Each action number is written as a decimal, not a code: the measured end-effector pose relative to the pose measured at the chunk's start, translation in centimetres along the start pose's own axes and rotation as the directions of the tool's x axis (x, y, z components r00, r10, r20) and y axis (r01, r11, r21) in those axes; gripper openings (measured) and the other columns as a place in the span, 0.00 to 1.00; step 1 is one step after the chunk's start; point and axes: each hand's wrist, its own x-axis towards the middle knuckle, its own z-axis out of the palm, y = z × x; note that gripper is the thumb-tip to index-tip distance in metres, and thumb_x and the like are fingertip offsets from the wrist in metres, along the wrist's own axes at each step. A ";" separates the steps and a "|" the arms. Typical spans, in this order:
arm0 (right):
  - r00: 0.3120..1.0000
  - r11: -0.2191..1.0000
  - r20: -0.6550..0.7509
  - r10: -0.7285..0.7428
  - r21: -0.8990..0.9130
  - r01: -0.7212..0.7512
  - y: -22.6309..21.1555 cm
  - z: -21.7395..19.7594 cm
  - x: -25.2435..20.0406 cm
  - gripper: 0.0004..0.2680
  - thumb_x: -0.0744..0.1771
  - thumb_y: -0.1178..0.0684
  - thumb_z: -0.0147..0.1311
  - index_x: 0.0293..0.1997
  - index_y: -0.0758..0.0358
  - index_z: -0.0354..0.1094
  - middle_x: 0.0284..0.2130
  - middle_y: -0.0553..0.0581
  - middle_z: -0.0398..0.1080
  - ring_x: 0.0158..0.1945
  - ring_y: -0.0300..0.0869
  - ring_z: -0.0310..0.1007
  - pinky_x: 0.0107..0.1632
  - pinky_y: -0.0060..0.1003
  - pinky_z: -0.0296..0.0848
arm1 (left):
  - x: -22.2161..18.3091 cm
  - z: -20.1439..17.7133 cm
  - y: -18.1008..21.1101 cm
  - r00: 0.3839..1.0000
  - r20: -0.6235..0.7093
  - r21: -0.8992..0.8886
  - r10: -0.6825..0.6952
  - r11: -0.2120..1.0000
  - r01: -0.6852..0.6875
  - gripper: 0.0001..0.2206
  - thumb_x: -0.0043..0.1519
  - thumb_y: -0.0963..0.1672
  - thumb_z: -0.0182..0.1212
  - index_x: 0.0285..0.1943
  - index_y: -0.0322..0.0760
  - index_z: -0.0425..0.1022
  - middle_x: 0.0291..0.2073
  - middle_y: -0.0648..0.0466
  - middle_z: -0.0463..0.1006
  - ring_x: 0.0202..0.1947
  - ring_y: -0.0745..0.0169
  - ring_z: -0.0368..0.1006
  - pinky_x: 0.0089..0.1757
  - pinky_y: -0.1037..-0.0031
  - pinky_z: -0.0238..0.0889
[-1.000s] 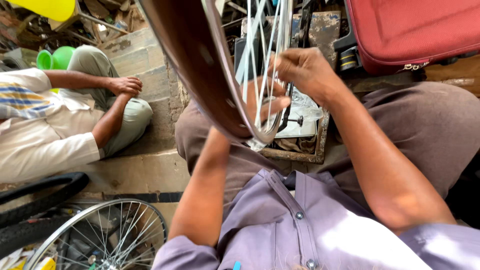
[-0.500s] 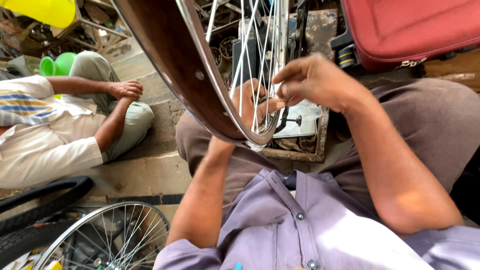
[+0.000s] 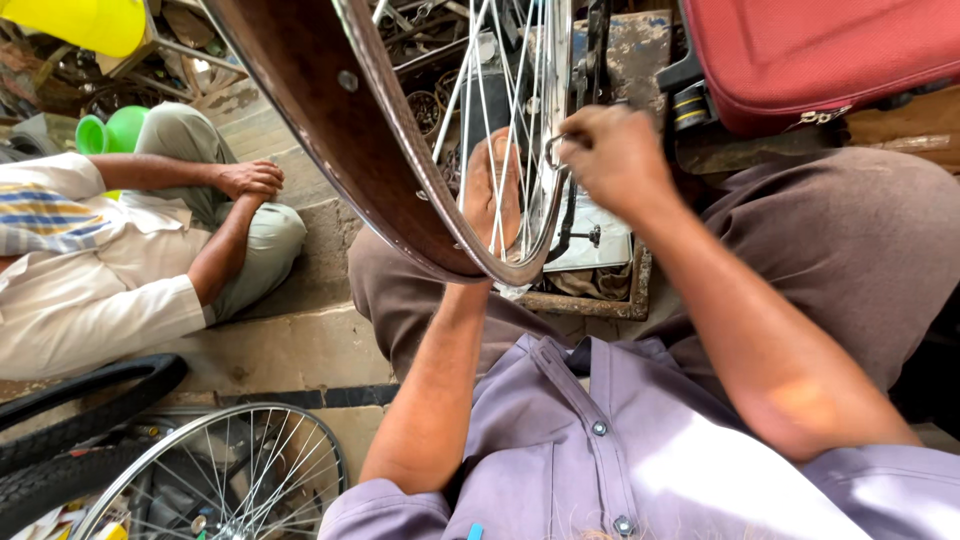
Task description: The person tightens and adjusts individual spokes on a bicycle wheel by hand and using a tool, rotating the wheel while it is mounted on a stand.
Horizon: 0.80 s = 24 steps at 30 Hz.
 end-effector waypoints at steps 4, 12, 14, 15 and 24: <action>0.996 0.989 0.076 -0.036 0.143 0.025 0.4 0.3 -0.3 0.09 0.65 0.59 0.63 0.48 0.68 0.76 0.38 0.63 0.79 0.38 0.43 0.81 0.45 0.39 0.78 | -0.3 0.5 -3.6 0.993 0.056 -0.228 0.100 0.970 -0.084 0.20 0.76 0.49 0.49 0.65 0.24 0.69 0.50 0.50 0.75 0.50 0.66 0.71 0.52 0.75 0.66; 0.946 0.939 0.194 -0.258 -0.180 0.293 -0.9 -1.0 -2.3 0.09 0.66 0.56 0.61 0.48 0.67 0.77 0.38 0.68 0.77 0.43 0.60 0.77 0.48 0.49 0.73 | -0.1 0.5 -2.4 0.968 0.250 -0.501 -0.025 0.852 0.151 0.20 0.75 0.48 0.49 0.65 0.24 0.70 0.51 0.51 0.78 0.52 0.66 0.73 0.54 0.77 0.66; 0.948 0.941 0.191 -0.254 -0.179 0.288 -1.0 -1.1 -2.4 0.09 0.65 0.55 0.61 0.47 0.66 0.78 0.40 0.66 0.77 0.43 0.58 0.78 0.48 0.48 0.73 | -0.3 -0.2 -0.8 0.946 0.313 -0.421 -0.085 0.880 0.219 0.20 0.73 0.48 0.52 0.62 0.24 0.72 0.47 0.52 0.80 0.47 0.67 0.75 0.49 0.77 0.69; 0.960 0.964 0.168 -0.226 -0.104 0.245 -0.7 -1.3 -2.1 0.09 0.65 0.56 0.61 0.47 0.65 0.78 0.41 0.65 0.78 0.43 0.56 0.78 0.48 0.46 0.74 | -0.1 -0.6 0.0 0.934 0.333 -0.344 -0.130 0.906 0.248 0.19 0.71 0.47 0.56 0.61 0.25 0.73 0.43 0.52 0.80 0.42 0.67 0.74 0.44 0.75 0.67; 0.999 0.972 0.028 -0.033 0.234 0.026 0.6 -1.6 1.0 0.23 0.66 0.46 0.63 0.66 0.64 0.63 0.54 0.66 0.73 0.47 0.47 0.80 0.44 0.42 0.80 | 0.3 -3.3 8.9 0.903 0.427 0.348 -0.034 0.928 -0.130 0.14 0.66 0.44 0.71 0.55 0.29 0.77 0.38 0.46 0.79 0.38 0.61 0.76 0.42 0.72 0.70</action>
